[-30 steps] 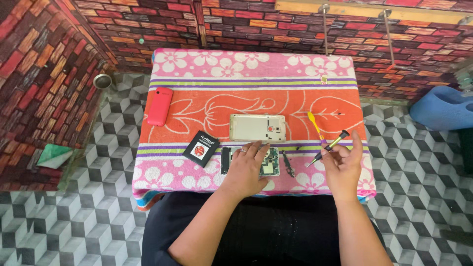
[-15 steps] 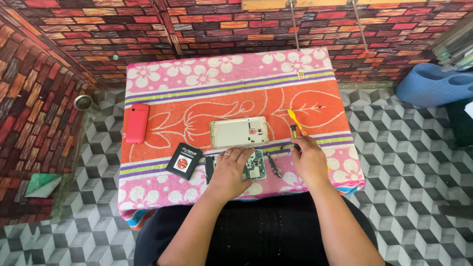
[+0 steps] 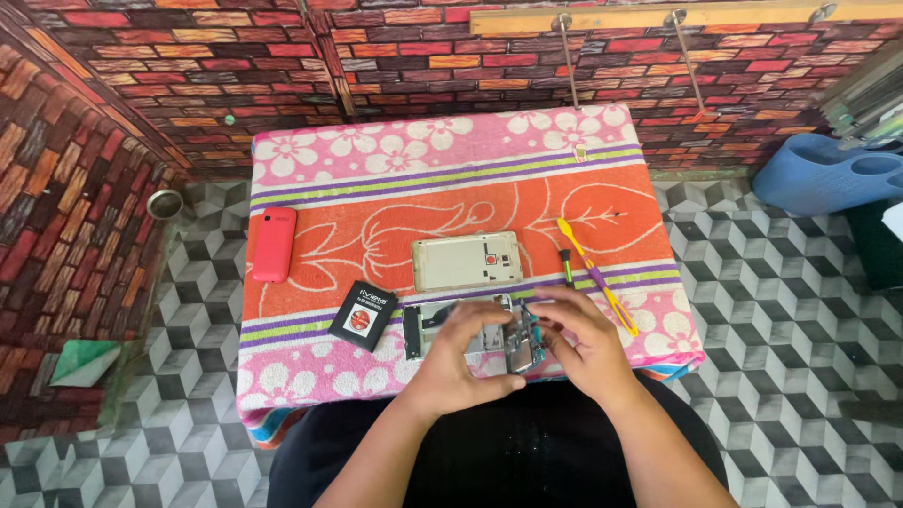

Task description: The person repairs a disassembled smartphone lying on a towel-covered table. They hold the phone chassis with one hand while using a screwdriver to unscrew and pry internal components, lifting the board and working on connectors with both hands.

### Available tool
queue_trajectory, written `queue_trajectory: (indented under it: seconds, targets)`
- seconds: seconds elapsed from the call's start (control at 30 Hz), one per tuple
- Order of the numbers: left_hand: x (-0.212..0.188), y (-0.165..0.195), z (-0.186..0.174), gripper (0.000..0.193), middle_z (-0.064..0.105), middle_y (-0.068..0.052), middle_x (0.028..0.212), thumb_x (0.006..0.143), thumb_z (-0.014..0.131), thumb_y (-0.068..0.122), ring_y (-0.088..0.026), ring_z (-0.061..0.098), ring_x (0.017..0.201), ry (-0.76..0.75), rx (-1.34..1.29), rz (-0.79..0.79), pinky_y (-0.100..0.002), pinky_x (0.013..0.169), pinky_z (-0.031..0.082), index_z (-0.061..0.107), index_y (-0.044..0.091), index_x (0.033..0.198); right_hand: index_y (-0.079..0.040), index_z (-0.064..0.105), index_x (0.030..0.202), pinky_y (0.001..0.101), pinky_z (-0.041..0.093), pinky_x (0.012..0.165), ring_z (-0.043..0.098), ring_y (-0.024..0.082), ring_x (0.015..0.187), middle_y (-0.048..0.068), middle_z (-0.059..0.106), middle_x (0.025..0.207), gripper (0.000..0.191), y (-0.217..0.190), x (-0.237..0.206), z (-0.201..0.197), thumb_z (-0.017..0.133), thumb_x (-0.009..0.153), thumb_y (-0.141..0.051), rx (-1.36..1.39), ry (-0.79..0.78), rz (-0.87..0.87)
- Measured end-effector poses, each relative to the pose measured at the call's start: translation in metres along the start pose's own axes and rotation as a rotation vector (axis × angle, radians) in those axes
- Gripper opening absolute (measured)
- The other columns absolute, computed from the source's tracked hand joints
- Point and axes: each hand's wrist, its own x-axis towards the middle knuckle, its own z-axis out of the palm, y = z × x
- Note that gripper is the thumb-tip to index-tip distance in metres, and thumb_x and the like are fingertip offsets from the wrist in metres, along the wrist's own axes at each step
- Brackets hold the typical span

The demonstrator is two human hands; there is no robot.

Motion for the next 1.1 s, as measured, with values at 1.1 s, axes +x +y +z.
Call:
queue_trajectory:
  seconds: [1.1]
  targets:
    - [-0.012, -0.096, 0.045, 0.008, 0.071, -0.006, 0.079, 0.094, 0.069, 0.005, -0.012, 0.065, 0.064, 0.335, -0.608, -0.750, -0.026, 0.061, 0.054, 0.068, -0.003, 0.095, -0.008, 0.077, 0.094, 0.0382, 0.056, 0.069, 0.073, 0.026, 0.077, 0.008, 0.073, 0.090, 0.012, 0.052, 0.030, -0.001, 0.077, 0.082, -0.012, -0.553, 0.138, 0.293]
